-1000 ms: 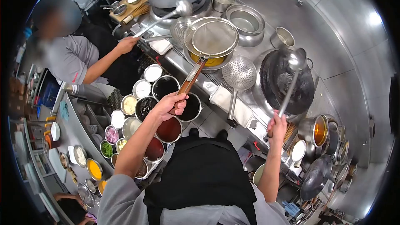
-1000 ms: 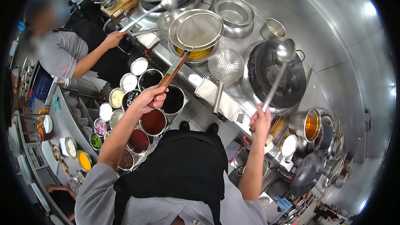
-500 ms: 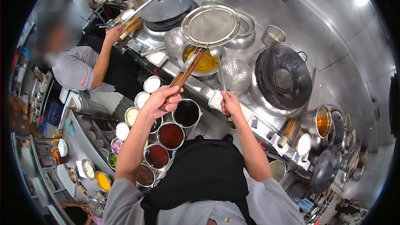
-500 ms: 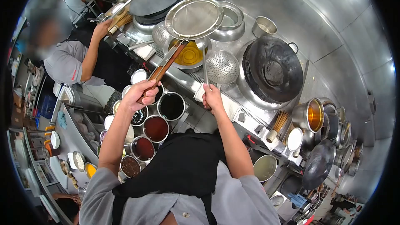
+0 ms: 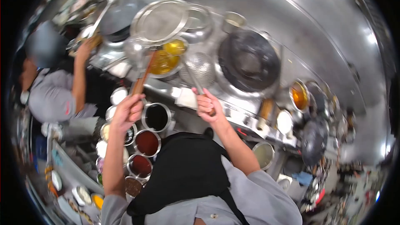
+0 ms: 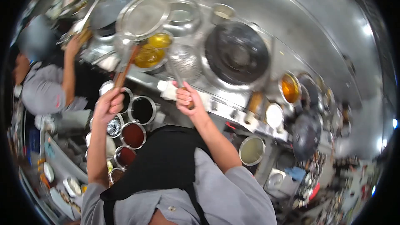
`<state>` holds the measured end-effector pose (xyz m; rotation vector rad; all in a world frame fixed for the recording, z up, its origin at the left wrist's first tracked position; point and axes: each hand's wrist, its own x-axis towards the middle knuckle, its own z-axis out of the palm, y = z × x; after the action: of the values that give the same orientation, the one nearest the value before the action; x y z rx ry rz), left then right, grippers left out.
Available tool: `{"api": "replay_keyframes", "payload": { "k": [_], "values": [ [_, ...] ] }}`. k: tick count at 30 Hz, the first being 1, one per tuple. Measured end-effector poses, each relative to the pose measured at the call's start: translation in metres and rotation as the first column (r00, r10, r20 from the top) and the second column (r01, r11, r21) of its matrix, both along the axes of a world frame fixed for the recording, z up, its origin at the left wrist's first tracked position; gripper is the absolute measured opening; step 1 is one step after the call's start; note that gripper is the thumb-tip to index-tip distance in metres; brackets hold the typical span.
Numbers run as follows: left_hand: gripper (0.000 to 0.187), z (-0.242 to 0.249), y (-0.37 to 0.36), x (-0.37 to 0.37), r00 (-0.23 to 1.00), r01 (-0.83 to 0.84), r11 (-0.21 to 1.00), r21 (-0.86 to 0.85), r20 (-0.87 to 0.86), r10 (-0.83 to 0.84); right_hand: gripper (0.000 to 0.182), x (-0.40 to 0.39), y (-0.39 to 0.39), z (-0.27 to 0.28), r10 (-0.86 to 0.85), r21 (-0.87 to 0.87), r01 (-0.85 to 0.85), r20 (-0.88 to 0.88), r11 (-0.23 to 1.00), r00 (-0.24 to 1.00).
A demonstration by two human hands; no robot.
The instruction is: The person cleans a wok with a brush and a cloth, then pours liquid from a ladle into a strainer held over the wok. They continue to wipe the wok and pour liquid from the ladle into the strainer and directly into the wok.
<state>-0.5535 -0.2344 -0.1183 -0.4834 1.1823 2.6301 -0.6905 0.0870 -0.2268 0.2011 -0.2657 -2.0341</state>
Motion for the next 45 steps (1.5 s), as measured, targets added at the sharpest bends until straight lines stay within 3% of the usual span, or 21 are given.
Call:
{"api": "replay_keyframes", "payload": {
  "k": [6, 11, 14, 16, 18, 20, 21, 22, 25, 29, 34, 36, 39, 43, 45],
  "values": [
    [0.021, -0.028, 0.013, 0.004, 0.999, -0.033, 0.999, 0.034, 0.041, 0.032, 0.041, 0.011, 0.102, 0.078, -0.163, 0.135, 0.176, -0.102, 0.975, 0.981],
    [0.018, -0.080, 0.017, 0.002, 0.989, -0.018, 0.999, -0.041, 0.147, 0.024, 0.021, -0.017, 0.186, 0.094, -0.131, 0.535, 0.250, -0.252, 0.807, 0.959],
    [0.019, -0.107, 0.022, 0.003, 0.983, -0.024, 0.999, -0.034, 0.182, 0.029, 0.008, -0.036, 0.215, 0.077, -0.059, 0.817, 0.268, -0.278, 0.510, 0.959],
    [0.028, -0.125, 0.022, 0.008, 0.986, -0.001, 0.998, -0.057, 0.167, 0.010, 0.013, -0.036, 0.225, 0.066, 0.203, 0.906, 0.399, -0.420, 0.138, 0.884],
    [0.038, -0.109, 0.022, 0.006, 0.976, -0.001, 0.999, 0.037, 0.220, -0.007, 0.018, -0.031, 0.232, 0.057, 0.466, 0.802, 0.568, -0.438, -0.183, 0.769],
    [0.044, -0.092, 0.029, -0.004, 0.920, -0.083, 0.995, 0.049, 0.388, 0.058, 0.024, -0.022, 0.232, 0.045, 0.681, 0.564, 0.732, -0.364, -0.383, 0.636],
    [0.041, -0.116, 0.020, -0.003, 0.941, -0.027, 0.998, -0.055, 0.335, 0.044, 0.030, -0.019, 0.225, 0.041, 0.711, 0.452, 0.775, -0.351, -0.442, 0.610],
    [0.032, -0.137, 0.014, 0.001, 0.949, 0.000, 0.996, -0.094, 0.315, 0.030, 0.029, -0.015, 0.211, 0.046, 0.693, 0.422, 0.789, -0.395, -0.446, 0.603],
    [0.020, -0.114, 0.017, 0.001, 0.980, -0.022, 0.997, -0.072, 0.196, 0.035, 0.026, -0.012, 0.166, 0.063, 0.481, 0.699, 0.675, -0.519, -0.235, 0.706],
    [0.019, -0.072, 0.014, 0.005, 0.990, -0.026, 0.999, -0.037, 0.134, 0.031, 0.026, -0.011, 0.106, 0.058, 0.216, 0.765, 0.616, -0.644, 0.187, 0.734],
    [0.019, -0.030, 0.017, 0.005, 0.999, -0.008, 1.000, -0.026, 0.040, 0.009, 0.029, -0.004, 0.022, 0.037, 0.217, 0.802, 0.461, -0.562, 0.379, 0.798],
    [0.020, -0.015, 0.019, 0.006, 1.000, 0.000, 0.998, -0.059, 0.014, 0.001, 0.029, -0.002, -0.006, 0.029, 0.294, 0.826, 0.416, -0.534, 0.379, 0.793],
    [0.021, 0.001, 0.018, 0.007, 1.000, 0.000, 0.997, -0.078, -0.006, 0.000, 0.029, 0.001, -0.044, 0.012, 0.524, 0.847, 0.497, -0.514, 0.186, 0.679],
    [0.022, 0.016, 0.020, 0.007, 0.999, -0.010, 0.991, -0.132, -0.036, 0.006, 0.027, 0.002, -0.074, -0.008, 0.685, 0.812, 0.579, -0.464, 0.075, 0.562],
    [0.022, 0.018, 0.016, 0.005, 0.999, -0.008, 0.989, -0.146, -0.052, 0.000, 0.027, -0.008, -0.079, -0.020, 0.550, 0.888, 0.404, -0.456, 0.221, 0.700]
  ]
}}
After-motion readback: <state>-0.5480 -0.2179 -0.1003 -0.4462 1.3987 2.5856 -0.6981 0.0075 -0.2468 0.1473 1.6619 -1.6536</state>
